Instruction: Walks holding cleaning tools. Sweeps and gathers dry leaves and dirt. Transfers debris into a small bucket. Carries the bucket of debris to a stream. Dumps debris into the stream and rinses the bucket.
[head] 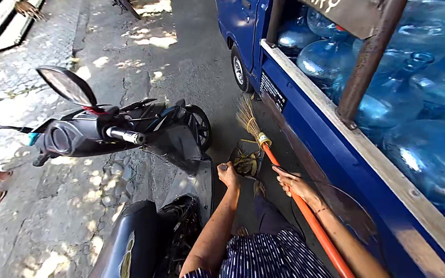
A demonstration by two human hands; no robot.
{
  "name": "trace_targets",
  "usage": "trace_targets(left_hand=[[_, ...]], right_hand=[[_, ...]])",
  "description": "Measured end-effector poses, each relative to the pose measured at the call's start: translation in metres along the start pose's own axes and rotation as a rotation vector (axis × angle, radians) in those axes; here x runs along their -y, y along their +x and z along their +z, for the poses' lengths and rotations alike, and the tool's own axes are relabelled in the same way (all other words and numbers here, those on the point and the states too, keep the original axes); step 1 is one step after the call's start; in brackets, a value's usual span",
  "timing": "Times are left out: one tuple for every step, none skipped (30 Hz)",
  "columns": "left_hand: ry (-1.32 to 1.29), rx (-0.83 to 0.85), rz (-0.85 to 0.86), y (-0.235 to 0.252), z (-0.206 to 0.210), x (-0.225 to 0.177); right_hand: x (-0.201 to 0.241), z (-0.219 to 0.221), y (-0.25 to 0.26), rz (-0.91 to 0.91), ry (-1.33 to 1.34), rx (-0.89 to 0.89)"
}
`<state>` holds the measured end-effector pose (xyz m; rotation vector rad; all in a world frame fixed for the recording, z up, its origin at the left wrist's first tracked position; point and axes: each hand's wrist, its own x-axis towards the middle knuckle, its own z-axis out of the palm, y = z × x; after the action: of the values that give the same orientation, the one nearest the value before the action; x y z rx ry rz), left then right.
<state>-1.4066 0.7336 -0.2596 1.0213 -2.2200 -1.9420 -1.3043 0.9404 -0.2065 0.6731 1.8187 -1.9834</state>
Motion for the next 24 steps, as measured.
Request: trace_targets(left_hand=[[0.011, -0.004, -0.014, 0.010, 0.013, -0.006], [0.005, -0.017, -0.021, 0.024, 0.030, -0.014], [-0.007, -0.035, -0.024, 0.039, 0.045, -0.022], [-0.019, -0.049, -0.030, 0.049, 0.056, -0.028], [-0.044, -0.067, -0.029, 0.060, 0.068, -0.038], [-0.079, -0.088, -0.023, 0.072, 0.082, -0.052], [-0.108, -0.108, -0.025, 0.080, 0.092, -0.061], [-0.120, -0.126, -0.035, 0.087, 0.101, -0.067], [-0.133, -0.147, -0.041, 0.097, 0.110, -0.076], [-0.145, -0.164, -0.043, 0.109, 0.118, -0.087], [-0.145, -0.181, -0.045, 0.120, 0.126, -0.099], [-0.137, -0.191, -0.049, 0.132, 0.133, -0.110], [-0.128, -0.197, -0.057, 0.144, 0.139, -0.121], [-0.117, -0.206, -0.062, 0.158, 0.147, -0.130], [-0.107, -0.213, -0.067, 0.173, 0.155, -0.138], [-0.100, -0.217, -0.074, 0.188, 0.163, -0.145], [-0.093, -0.224, -0.083, 0.205, 0.173, -0.153], [-0.093, -0.235, -0.091, 0.223, 0.182, -0.159], [-0.099, -0.240, -0.101, 0.242, 0.190, -0.165], [-0.109, -0.244, -0.107, 0.261, 0.200, -0.173], [-0.121, -0.250, -0.107, 0.281, 0.210, -0.182], [-0.136, -0.256, -0.104, 0.300, 0.220, -0.192], [-0.150, -0.259, -0.102, 0.315, 0.227, -0.198], [-0.151, -0.257, -0.102, 0.330, 0.231, -0.206]], right_hand=[[0.011, -0.008, 0.017, 0.005, 0.018, 0.013], [0.026, -0.017, 0.039, 0.008, 0.034, 0.031], [0.042, -0.024, 0.059, 0.015, 0.053, 0.044], [0.053, -0.027, 0.074, 0.036, 0.077, 0.052], [0.067, -0.030, 0.090, 0.052, 0.098, 0.064], [0.082, -0.033, 0.110, 0.060, 0.120, 0.078], [0.091, -0.037, 0.125, 0.075, 0.151, 0.092], [0.100, -0.041, 0.138, 0.094, 0.197, 0.103], [0.110, -0.044, 0.152, 0.103, 0.245, 0.125], [0.121, -0.046, 0.166, 0.110, 0.288, 0.152], [0.131, -0.046, 0.180, 0.109, 0.322, 0.176], [0.138, -0.045, 0.193, 0.106, 0.343, 0.196], [0.144, -0.042, 0.206, 0.101, 0.365, 0.210], [0.151, -0.038, 0.219, 0.100, 0.380, 0.223], [0.159, -0.034, 0.232, 0.099, 0.393, 0.231], [0.168, -0.030, 0.247, 0.097, 0.406, 0.236], [0.177, -0.026, 0.263, 0.097, 0.420, 0.238], [0.186, -0.021, 0.280, 0.099, 0.433, 0.236], [0.197, -0.015, 0.297, 0.098, 0.437, 0.235], [0.209, -0.009, 0.314, 0.096, 0.440, 0.230], [0.222, -0.003, 0.333, 0.093, 0.448, 0.225], [0.233, 0.003, 0.351, 0.091, 0.455, 0.232], [0.242, 0.010, 0.366, 0.088, 0.468, 0.240], [0.253, 0.017, 0.381, 0.082, 0.497, 0.244]])
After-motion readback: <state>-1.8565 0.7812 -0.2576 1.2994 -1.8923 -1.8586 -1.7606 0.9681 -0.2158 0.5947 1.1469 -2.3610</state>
